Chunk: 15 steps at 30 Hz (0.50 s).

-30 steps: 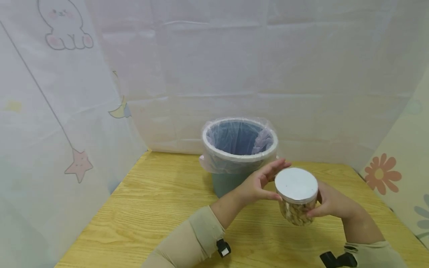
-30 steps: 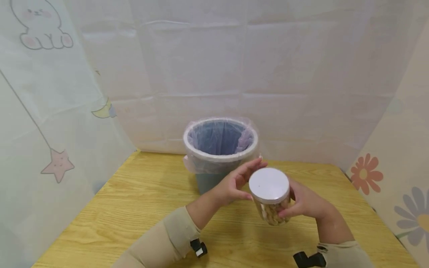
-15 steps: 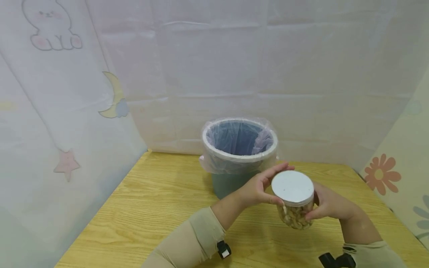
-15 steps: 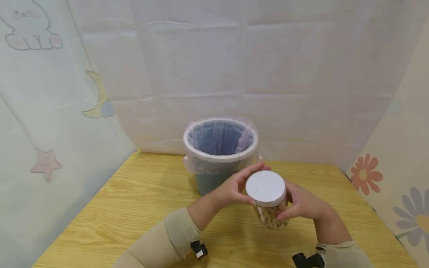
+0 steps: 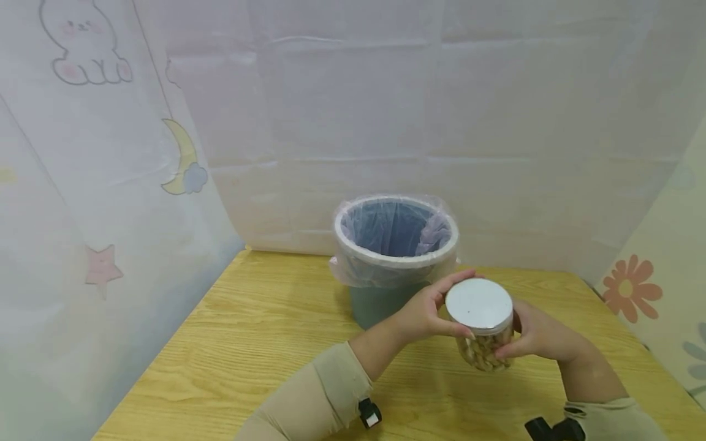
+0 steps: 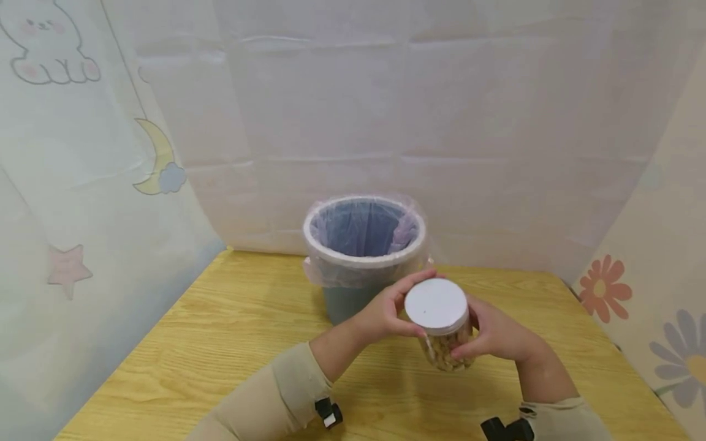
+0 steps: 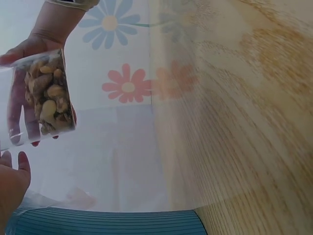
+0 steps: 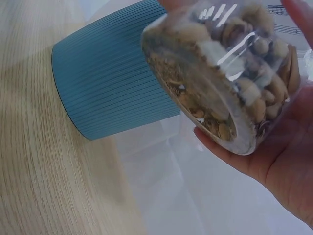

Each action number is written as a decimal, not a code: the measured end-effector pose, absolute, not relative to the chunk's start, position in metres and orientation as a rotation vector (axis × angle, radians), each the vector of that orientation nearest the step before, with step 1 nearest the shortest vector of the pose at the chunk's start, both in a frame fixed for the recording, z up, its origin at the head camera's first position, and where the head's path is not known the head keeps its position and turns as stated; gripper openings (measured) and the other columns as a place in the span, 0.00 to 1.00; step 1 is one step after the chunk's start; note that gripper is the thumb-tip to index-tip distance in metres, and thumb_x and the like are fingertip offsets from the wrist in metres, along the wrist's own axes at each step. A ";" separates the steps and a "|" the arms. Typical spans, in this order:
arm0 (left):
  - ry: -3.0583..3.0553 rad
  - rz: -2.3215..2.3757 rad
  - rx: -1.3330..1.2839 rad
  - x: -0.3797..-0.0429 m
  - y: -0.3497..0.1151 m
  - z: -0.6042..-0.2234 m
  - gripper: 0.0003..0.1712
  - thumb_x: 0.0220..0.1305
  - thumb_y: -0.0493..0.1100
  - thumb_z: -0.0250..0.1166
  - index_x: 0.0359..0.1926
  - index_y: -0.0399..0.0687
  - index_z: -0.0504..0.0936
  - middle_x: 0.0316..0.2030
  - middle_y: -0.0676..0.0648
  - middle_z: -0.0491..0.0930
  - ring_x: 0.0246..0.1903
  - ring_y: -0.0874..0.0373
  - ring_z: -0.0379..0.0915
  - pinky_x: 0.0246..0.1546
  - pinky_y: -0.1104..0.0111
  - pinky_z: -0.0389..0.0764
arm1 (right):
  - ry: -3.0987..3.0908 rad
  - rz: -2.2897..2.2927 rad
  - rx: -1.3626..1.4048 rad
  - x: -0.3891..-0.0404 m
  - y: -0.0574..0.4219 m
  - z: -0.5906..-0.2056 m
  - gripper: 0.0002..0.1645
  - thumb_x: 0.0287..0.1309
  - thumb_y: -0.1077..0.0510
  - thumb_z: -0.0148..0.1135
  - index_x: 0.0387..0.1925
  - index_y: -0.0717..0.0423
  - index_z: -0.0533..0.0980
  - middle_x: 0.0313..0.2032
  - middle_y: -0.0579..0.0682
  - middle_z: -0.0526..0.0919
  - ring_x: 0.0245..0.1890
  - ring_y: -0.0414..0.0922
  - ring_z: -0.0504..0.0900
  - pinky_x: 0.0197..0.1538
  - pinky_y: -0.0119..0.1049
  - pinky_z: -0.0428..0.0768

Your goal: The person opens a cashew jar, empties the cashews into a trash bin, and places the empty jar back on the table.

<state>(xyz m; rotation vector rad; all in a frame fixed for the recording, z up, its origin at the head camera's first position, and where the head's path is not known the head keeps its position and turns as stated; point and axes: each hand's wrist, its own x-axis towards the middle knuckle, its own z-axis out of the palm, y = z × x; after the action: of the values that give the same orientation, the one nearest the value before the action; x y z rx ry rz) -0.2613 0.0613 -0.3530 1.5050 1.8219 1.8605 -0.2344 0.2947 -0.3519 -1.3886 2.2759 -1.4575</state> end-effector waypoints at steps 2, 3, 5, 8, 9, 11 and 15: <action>1.912 1.853 1.478 -0.261 0.062 -0.354 0.52 0.43 0.23 0.69 0.68 0.45 0.55 0.63 0.47 0.64 0.59 0.66 0.61 0.61 0.71 0.59 | 2.299 -1.465 -1.361 -0.235 0.294 -0.353 0.50 0.37 0.77 0.66 0.63 0.59 0.54 0.52 0.46 0.70 0.50 0.39 0.72 0.46 0.34 0.77; 1.953 1.852 1.463 -0.261 0.062 -0.355 0.52 0.43 0.24 0.70 0.68 0.46 0.56 0.62 0.48 0.65 0.58 0.67 0.61 0.60 0.71 0.60 | 2.314 -1.469 -1.338 -0.235 0.294 -0.353 0.50 0.37 0.77 0.66 0.63 0.59 0.55 0.52 0.46 0.70 0.50 0.38 0.72 0.46 0.34 0.77; 2.023 1.850 1.435 -0.261 0.063 -0.356 0.51 0.43 0.27 0.71 0.68 0.48 0.57 0.61 0.51 0.66 0.57 0.68 0.63 0.59 0.72 0.62 | 2.344 -1.475 -1.296 -0.235 0.294 -0.353 0.49 0.37 0.76 0.67 0.62 0.59 0.55 0.52 0.45 0.69 0.50 0.38 0.72 0.46 0.34 0.77; 2.084 1.851 1.396 -0.260 0.064 -0.357 0.51 0.43 0.29 0.72 0.67 0.51 0.58 0.60 0.54 0.67 0.56 0.68 0.64 0.58 0.72 0.63 | 2.391 -1.466 -1.266 -0.236 0.294 -0.355 0.49 0.37 0.75 0.67 0.62 0.62 0.54 0.52 0.43 0.69 0.50 0.37 0.72 0.45 0.34 0.77; 2.101 1.848 1.388 -0.260 0.064 -0.357 0.51 0.42 0.30 0.73 0.67 0.52 0.58 0.60 0.55 0.67 0.55 0.69 0.64 0.58 0.72 0.63 | 2.410 -1.462 -1.267 -0.236 0.294 -0.355 0.50 0.37 0.75 0.67 0.62 0.63 0.53 0.52 0.43 0.69 0.50 0.36 0.72 0.45 0.34 0.77; 2.128 1.840 1.378 -0.259 0.064 -0.357 0.52 0.42 0.31 0.73 0.67 0.53 0.58 0.61 0.56 0.67 0.55 0.69 0.64 0.57 0.72 0.63 | 2.442 -1.449 -1.273 -0.236 0.294 -0.355 0.50 0.37 0.75 0.67 0.62 0.65 0.53 0.52 0.42 0.69 0.50 0.36 0.72 0.44 0.34 0.77; 2.147 1.824 1.368 -0.255 0.061 -0.351 0.52 0.42 0.29 0.73 0.68 0.47 0.56 0.62 0.52 0.66 0.57 0.68 0.63 0.59 0.71 0.62 | 2.492 -1.424 -1.279 -0.236 0.295 -0.354 0.50 0.36 0.75 0.69 0.62 0.68 0.53 0.52 0.41 0.69 0.49 0.35 0.72 0.43 0.33 0.77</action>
<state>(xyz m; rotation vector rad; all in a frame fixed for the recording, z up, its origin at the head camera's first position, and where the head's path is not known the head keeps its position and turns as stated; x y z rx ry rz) -0.2546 0.0613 -0.3510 1.3682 2.1468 1.8237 -0.2362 0.2951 -0.3540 -1.2791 2.4920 -1.4241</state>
